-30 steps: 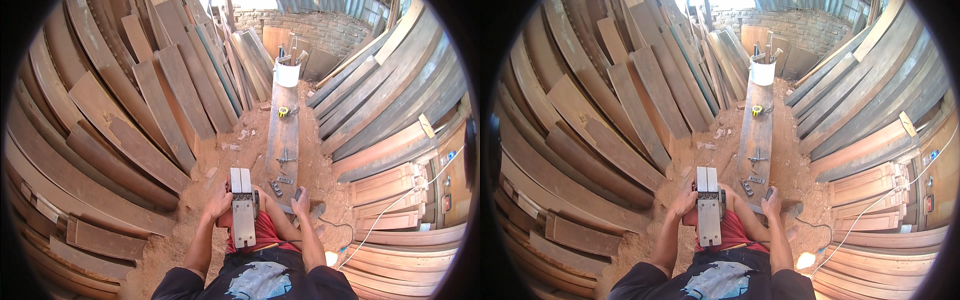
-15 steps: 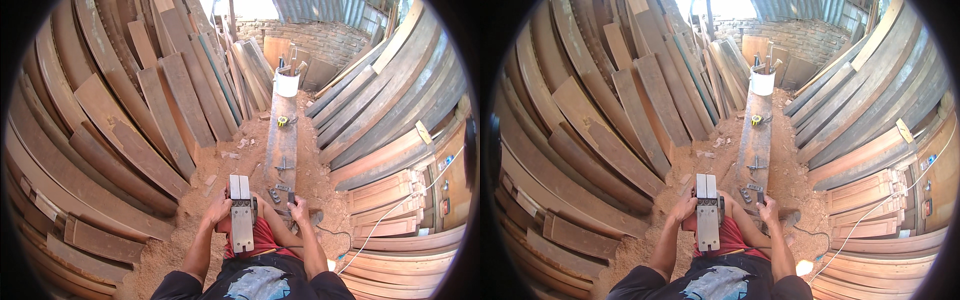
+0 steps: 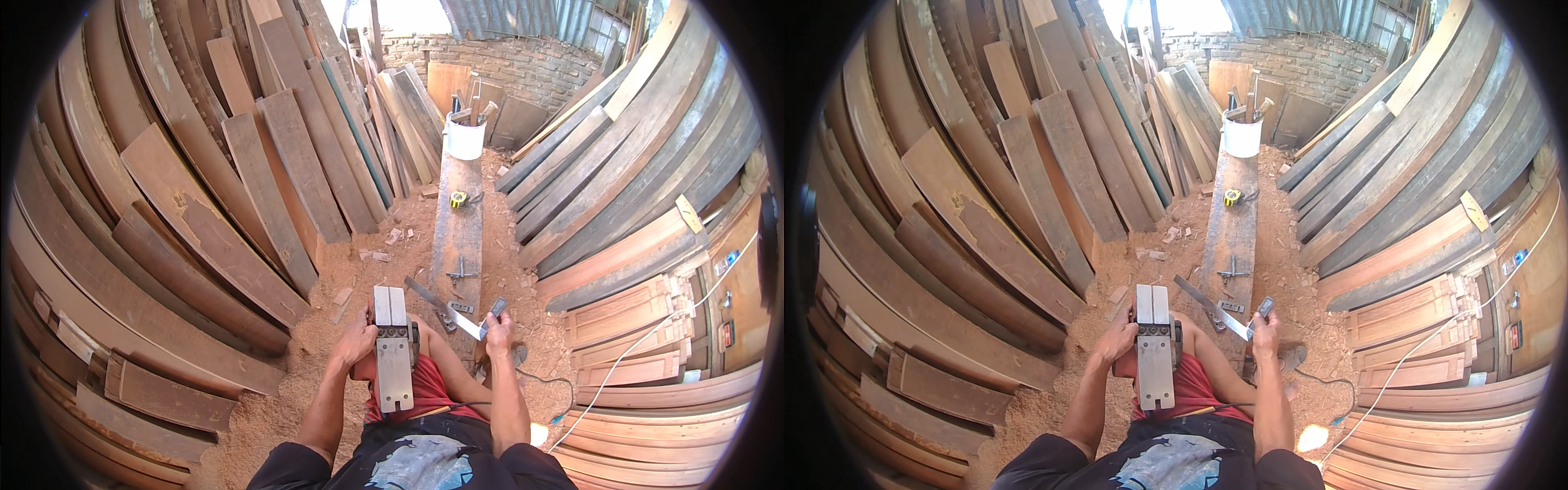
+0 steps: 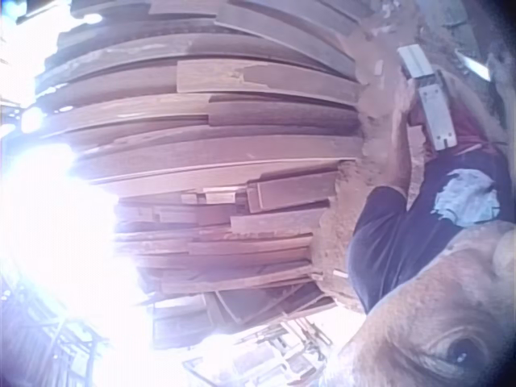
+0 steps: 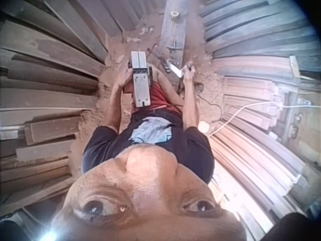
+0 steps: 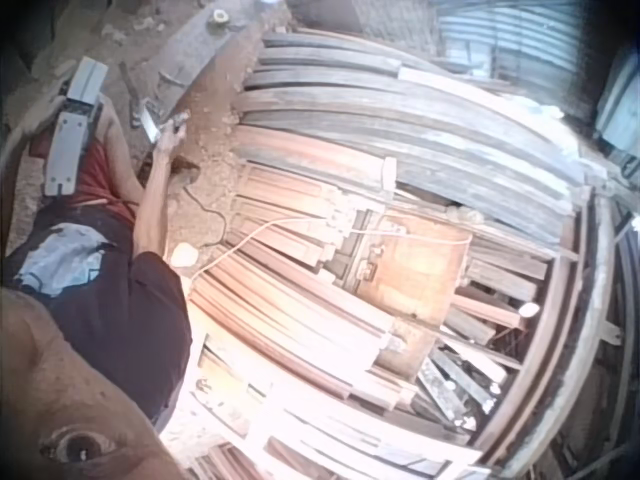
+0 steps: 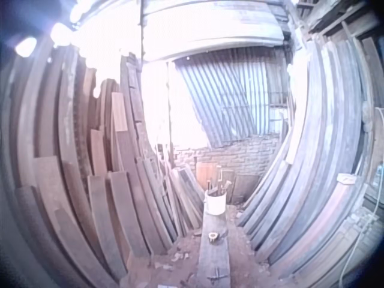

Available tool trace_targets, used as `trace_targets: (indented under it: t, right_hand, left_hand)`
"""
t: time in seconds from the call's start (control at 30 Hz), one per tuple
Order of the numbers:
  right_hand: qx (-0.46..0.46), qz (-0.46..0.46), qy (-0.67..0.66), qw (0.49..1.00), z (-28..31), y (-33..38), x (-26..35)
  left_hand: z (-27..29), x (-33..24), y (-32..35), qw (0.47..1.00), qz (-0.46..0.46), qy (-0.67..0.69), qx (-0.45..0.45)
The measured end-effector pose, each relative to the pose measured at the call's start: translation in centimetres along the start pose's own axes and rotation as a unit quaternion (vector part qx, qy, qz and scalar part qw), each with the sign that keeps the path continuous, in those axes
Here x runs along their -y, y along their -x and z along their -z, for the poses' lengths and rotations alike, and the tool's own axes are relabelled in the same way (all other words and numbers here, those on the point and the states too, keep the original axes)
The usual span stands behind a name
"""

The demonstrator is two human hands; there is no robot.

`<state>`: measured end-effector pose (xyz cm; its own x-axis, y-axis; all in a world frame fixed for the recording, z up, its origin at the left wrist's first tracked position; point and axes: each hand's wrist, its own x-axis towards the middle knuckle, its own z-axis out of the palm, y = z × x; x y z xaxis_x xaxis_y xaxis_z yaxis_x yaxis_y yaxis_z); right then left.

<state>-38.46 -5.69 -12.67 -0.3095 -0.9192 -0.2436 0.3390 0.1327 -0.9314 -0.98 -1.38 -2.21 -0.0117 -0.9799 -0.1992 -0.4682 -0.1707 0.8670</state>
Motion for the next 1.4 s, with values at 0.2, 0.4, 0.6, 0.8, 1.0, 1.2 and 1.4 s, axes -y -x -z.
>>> trace_targets:
  t: [0.2,0.4,0.6,0.8,1.0,1.2,1.4]
  right_hand:
    - [0.014,-0.098,-0.059,0.993,5.9,3.6,-1.0]
    - [0.126,-0.134,0.344,0.921,8.8,11.0,-2.7]
    - [0.095,0.090,0.723,0.678,3.8,13.9,1.4]
    - [0.293,0.142,0.653,0.684,1.3,12.2,1.2]
    - [0.246,0.169,0.606,0.738,-0.9,13.1,0.1]
    - [0.229,0.166,0.621,0.731,-2.9,14.9,2.7]
    - [0.231,0.189,0.634,0.713,-1.7,12.8,1.0]
  left_hand:
    - [0.3,-3.9,1.4,0.997,0.042,0.059,0.012]
    - [0.4,-0.6,1.0,0.998,0.038,0.043,0.017]
    - [1.4,-3.1,1.3,1.000,0.014,-0.003,0.027]
    - [0.7,-2.7,1.2,0.999,0.019,0.026,0.015]
    - [1.2,-2.1,1.2,0.999,0.039,0.007,0.027]
    - [0.7,-1.2,0.9,0.999,0.035,-0.004,0.004]
    - [0.7,-1.1,1.0,1.000,0.024,0.009,0.004]
